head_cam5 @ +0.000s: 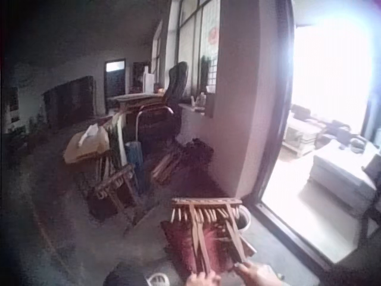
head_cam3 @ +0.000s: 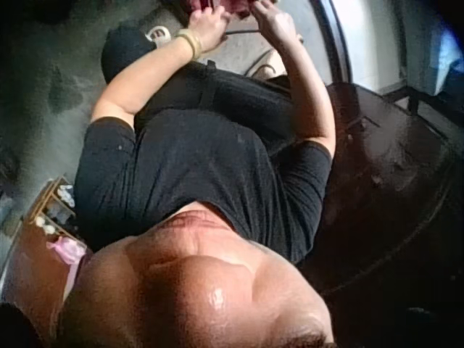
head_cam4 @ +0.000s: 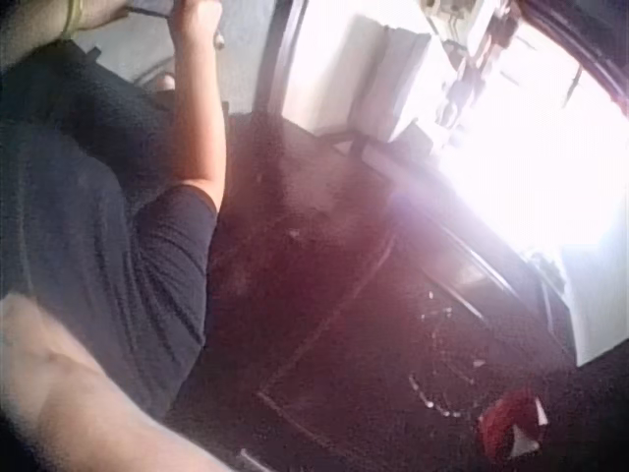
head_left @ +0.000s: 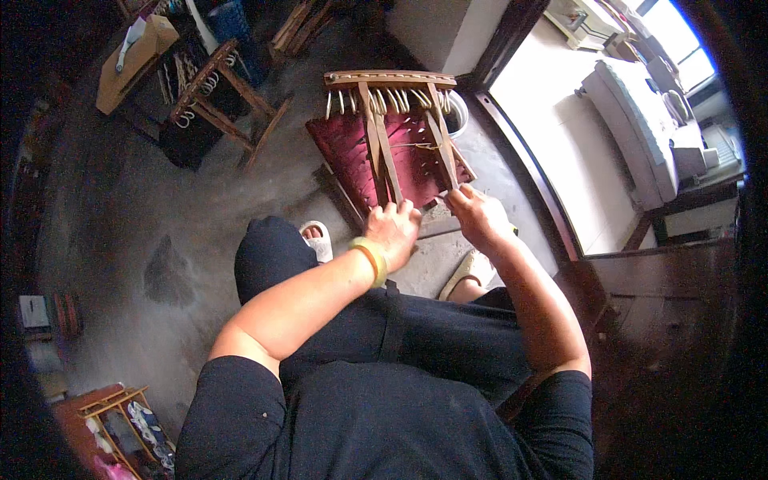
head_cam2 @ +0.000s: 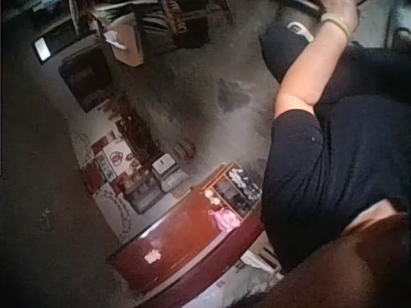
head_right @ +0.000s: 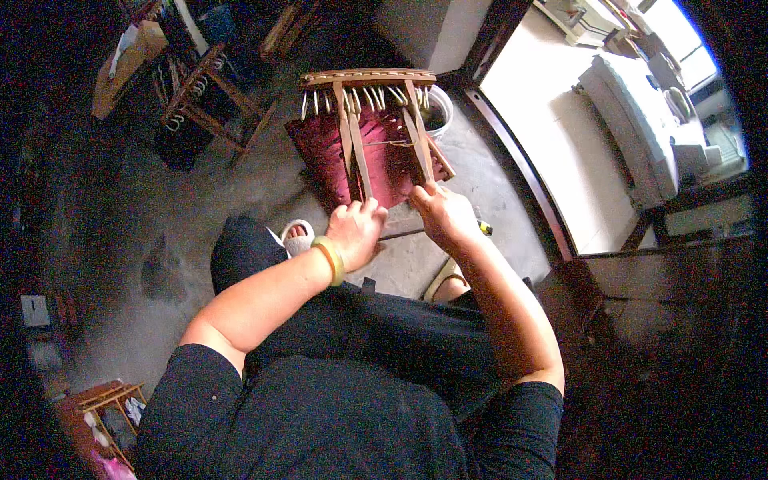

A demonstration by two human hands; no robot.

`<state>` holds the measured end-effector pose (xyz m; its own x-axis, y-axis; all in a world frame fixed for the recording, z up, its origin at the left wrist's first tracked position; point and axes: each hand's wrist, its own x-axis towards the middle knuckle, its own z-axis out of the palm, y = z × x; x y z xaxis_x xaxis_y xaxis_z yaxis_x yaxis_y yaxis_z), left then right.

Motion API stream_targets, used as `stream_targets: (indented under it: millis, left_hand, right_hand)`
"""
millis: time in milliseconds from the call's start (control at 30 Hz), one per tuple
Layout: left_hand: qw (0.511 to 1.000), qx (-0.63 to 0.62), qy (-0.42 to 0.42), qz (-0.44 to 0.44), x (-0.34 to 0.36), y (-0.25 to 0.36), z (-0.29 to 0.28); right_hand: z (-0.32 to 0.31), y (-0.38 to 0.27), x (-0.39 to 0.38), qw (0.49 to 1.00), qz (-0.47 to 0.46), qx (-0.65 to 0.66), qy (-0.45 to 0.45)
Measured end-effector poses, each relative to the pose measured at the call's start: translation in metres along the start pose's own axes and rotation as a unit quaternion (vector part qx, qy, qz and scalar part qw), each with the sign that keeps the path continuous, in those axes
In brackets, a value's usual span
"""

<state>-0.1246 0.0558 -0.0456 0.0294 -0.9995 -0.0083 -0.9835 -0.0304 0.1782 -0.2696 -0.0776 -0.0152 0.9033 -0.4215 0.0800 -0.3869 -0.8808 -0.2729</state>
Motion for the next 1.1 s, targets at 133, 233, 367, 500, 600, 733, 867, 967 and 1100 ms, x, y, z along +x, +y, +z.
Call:
stream_targets:
  millis: [133, 233, 367, 500, 600, 733, 867, 967, 1100]
  left_hand:
    - [0.998, -0.037, -0.052, -0.015, 0.004, 0.003, 0.018]
    - [0.996, -0.079, -0.041, -0.019, 0.007, 0.001, 0.033]
    - [0.996, -0.047, -0.067, -0.027, 0.014, 0.0, 0.034]
    - [0.997, -0.053, -0.048, -0.018, 0.013, -0.005, 0.034]
    - [0.997, -0.064, -0.027, -0.014, 0.013, -0.007, 0.034]
    - [0.995, -0.09, -0.032, -0.018, 0.012, -0.01, 0.032]
    - [0.992, -0.116, -0.037, -0.012, 0.012, -0.015, 0.031]
    - [0.991, -0.133, -0.02, -0.002, 0.012, -0.018, 0.032]
    - [0.991, -0.132, -0.018, 0.003, 0.012, -0.02, 0.034]
  right_hand:
    - [0.013, 0.012, 0.044, 1.0, -0.025, 0.009, 0.012]
    - [0.028, 0.025, 0.071, 0.998, -0.051, -0.026, -0.016]
    - [0.044, 0.034, 0.108, 0.994, -0.086, -0.067, 0.002]
    - [0.05, 0.043, 0.14, 0.989, -0.099, -0.106, -0.028]
    - [0.059, 0.051, 0.157, 0.984, -0.109, -0.135, -0.042]
    - [0.064, 0.058, 0.174, 0.981, -0.138, -0.129, -0.045]
    - [0.068, 0.061, 0.19, 0.979, -0.155, -0.129, -0.031]
    - [0.072, 0.063, 0.201, 0.976, -0.173, -0.132, -0.025]
    - [0.081, 0.07, 0.214, 0.975, -0.186, -0.123, -0.015]
